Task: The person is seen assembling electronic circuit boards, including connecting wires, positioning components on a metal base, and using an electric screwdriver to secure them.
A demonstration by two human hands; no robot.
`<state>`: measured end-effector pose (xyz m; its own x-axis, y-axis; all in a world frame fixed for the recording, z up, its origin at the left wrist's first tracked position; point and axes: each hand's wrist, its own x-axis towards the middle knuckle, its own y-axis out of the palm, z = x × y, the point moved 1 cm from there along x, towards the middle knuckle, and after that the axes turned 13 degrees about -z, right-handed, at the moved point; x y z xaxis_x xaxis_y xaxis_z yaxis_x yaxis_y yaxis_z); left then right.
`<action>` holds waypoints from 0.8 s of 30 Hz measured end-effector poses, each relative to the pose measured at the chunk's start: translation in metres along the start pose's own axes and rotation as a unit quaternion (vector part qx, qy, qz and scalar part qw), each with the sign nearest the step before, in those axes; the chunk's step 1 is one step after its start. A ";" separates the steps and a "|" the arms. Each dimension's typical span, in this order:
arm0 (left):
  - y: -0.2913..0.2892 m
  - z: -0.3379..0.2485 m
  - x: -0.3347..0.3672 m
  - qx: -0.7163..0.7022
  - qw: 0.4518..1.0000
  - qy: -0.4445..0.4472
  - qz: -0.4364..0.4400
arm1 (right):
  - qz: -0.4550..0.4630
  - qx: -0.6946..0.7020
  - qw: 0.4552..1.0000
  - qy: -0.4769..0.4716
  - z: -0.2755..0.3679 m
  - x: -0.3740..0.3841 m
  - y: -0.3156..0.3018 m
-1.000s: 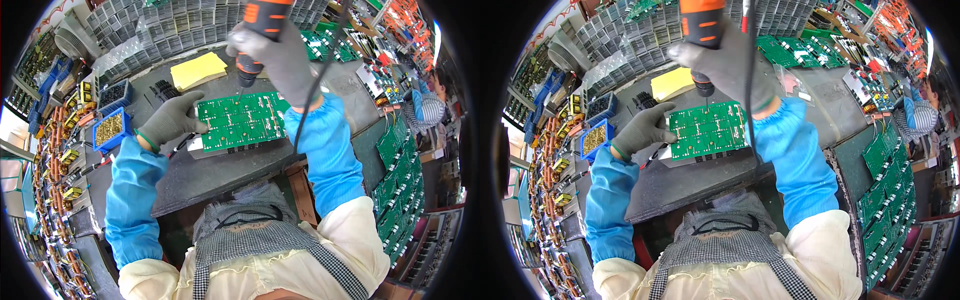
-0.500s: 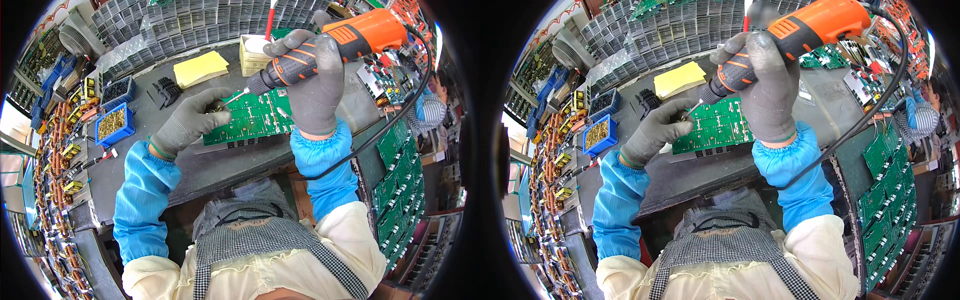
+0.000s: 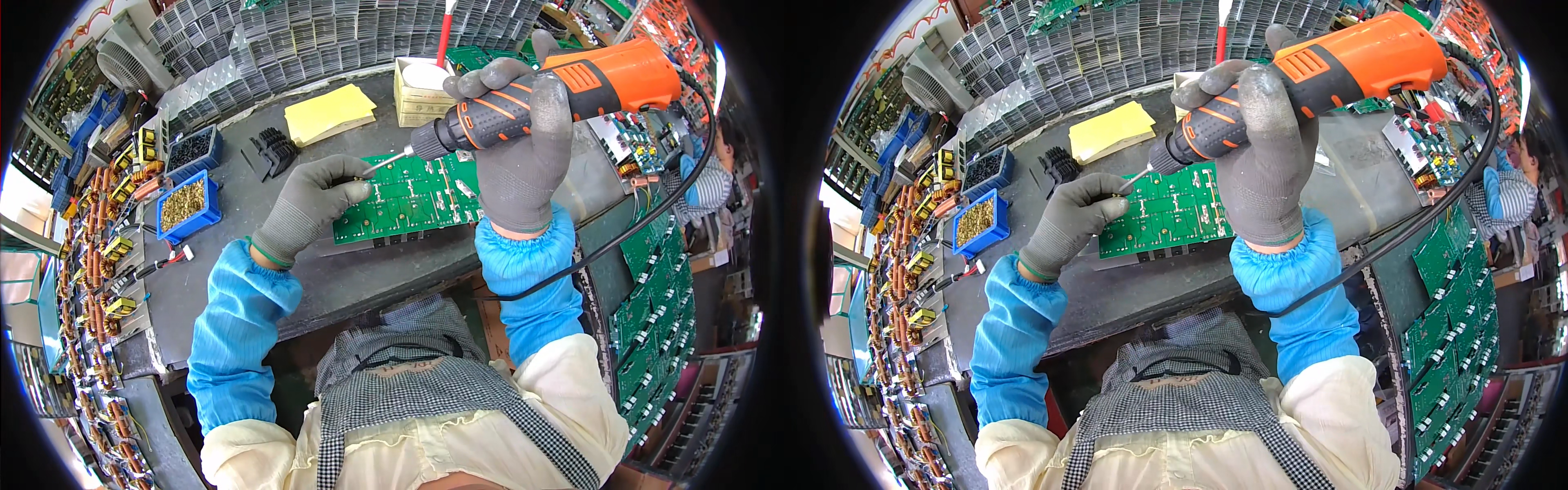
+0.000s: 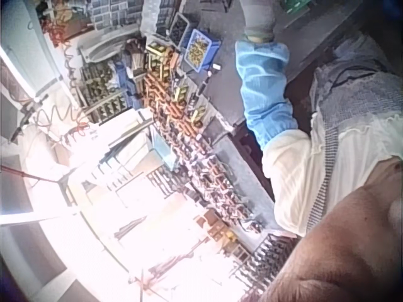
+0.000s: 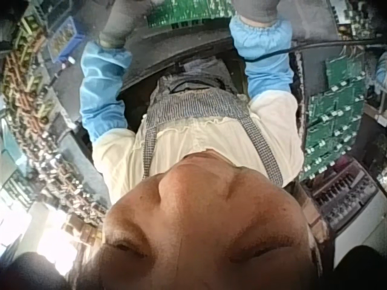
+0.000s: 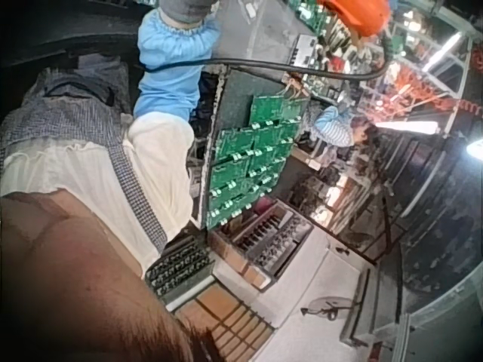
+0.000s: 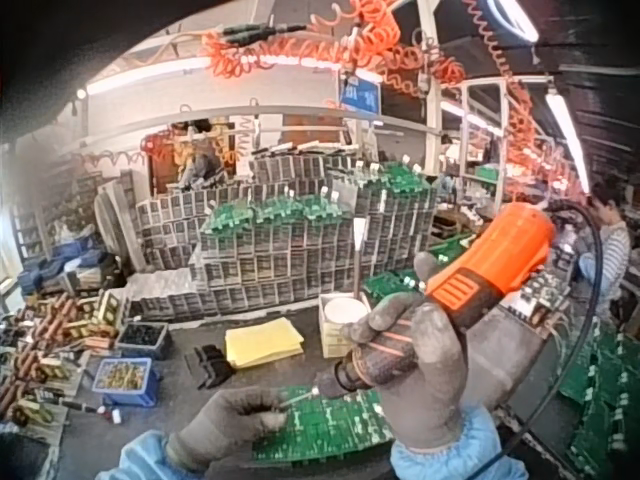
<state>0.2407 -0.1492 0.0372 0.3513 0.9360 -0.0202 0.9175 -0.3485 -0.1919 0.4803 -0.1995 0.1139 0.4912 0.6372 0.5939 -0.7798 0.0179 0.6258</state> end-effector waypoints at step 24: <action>0.011 0.009 -0.004 0.077 0.981 0.133 -0.116 | -0.013 -0.014 1.000 0.005 -0.003 -0.013 0.002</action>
<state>0.2474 -0.1567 0.0268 0.1919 0.9361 0.2946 0.9464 -0.0970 -0.3082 0.4711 -0.2057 0.1061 0.5073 0.6442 0.5725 -0.7774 0.0554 0.6265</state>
